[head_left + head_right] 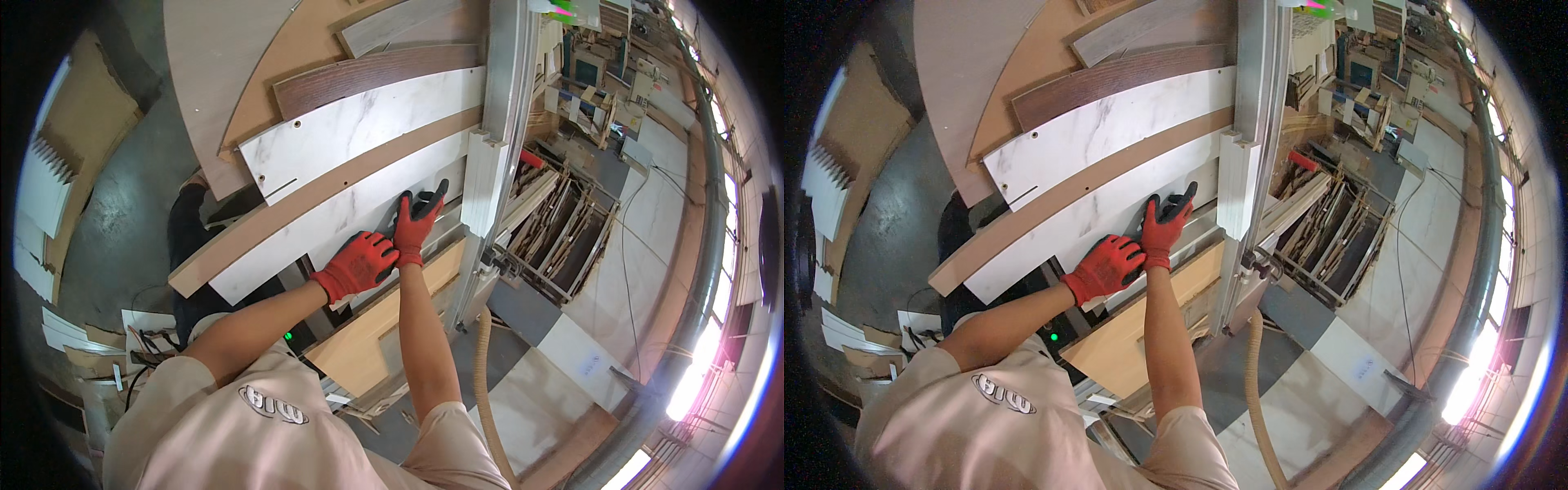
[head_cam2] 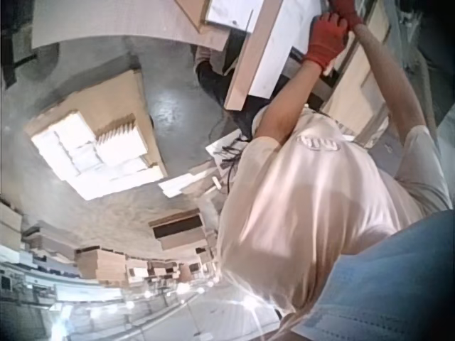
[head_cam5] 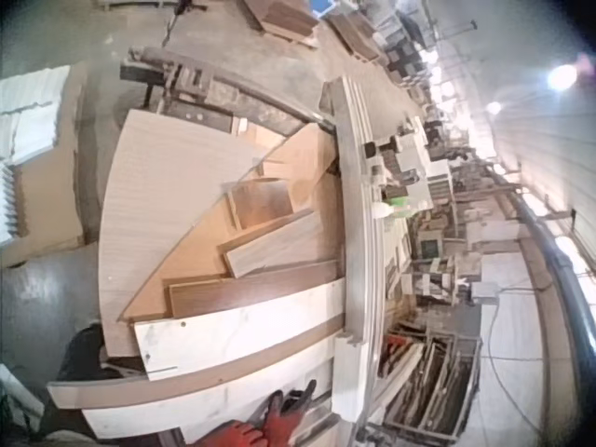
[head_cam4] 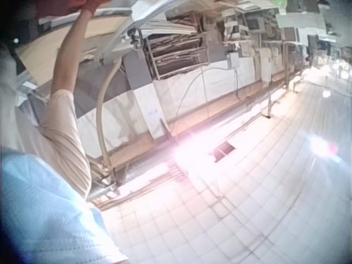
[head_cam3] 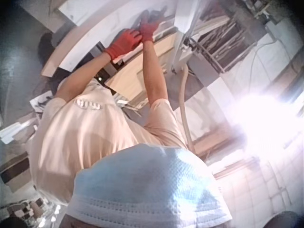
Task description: The person picks up white wooden strips, aligns them one at a time against a guide on a workshop table, and uses a compressed air nozzle to blow dust off the workspace and the items.
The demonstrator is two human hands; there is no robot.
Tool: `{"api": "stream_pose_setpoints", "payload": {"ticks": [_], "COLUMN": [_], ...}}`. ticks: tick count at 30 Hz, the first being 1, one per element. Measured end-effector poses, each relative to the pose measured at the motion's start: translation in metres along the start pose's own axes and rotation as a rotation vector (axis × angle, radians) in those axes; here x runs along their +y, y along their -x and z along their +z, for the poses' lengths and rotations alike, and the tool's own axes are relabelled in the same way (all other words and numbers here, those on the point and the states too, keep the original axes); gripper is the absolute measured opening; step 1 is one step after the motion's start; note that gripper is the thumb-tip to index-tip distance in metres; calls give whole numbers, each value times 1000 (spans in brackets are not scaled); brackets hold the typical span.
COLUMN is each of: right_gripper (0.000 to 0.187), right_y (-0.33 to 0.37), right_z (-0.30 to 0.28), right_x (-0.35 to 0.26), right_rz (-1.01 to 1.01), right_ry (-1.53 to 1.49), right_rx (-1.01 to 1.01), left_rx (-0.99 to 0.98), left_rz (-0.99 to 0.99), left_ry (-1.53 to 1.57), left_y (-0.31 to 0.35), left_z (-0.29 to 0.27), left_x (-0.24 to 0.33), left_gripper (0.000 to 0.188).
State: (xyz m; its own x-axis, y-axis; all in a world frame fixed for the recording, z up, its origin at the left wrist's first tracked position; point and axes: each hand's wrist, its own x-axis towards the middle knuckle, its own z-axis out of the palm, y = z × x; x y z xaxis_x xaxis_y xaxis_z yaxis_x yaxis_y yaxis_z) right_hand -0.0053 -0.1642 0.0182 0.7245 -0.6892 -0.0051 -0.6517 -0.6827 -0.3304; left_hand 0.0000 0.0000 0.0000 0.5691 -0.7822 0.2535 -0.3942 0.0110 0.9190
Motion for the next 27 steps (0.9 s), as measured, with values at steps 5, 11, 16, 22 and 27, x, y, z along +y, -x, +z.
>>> {"api": "stream_pose_setpoints", "payload": {"ticks": [5, 11, 16, 22, 27], "right_gripper": [108, 115, 119, 110, 73], "right_y": [-10, -14, -11, -11, 23], "right_z": [-6, -28, -23, -31, -59], "right_x": [0, -31, -28, -44, -87], "right_rz": [117, 344, 348, 310, 307], "right_ry": [-278, -400, -428, -217, -410], "right_rx": [-46, -145, -74, -53, 139], "left_rx": [28, 69, 103, 78, -40], "left_rz": [32, 39, 37, 55, 36], "left_ry": [-41, -63, -67, -59, -119], "left_y": [-3, -1, -2, -4, -6], "left_z": [-5, -5, -3, -3, 1], "left_x": [2, 7, 11, 12, 9], "left_gripper": [23, 21, 18, 22, 31]}}
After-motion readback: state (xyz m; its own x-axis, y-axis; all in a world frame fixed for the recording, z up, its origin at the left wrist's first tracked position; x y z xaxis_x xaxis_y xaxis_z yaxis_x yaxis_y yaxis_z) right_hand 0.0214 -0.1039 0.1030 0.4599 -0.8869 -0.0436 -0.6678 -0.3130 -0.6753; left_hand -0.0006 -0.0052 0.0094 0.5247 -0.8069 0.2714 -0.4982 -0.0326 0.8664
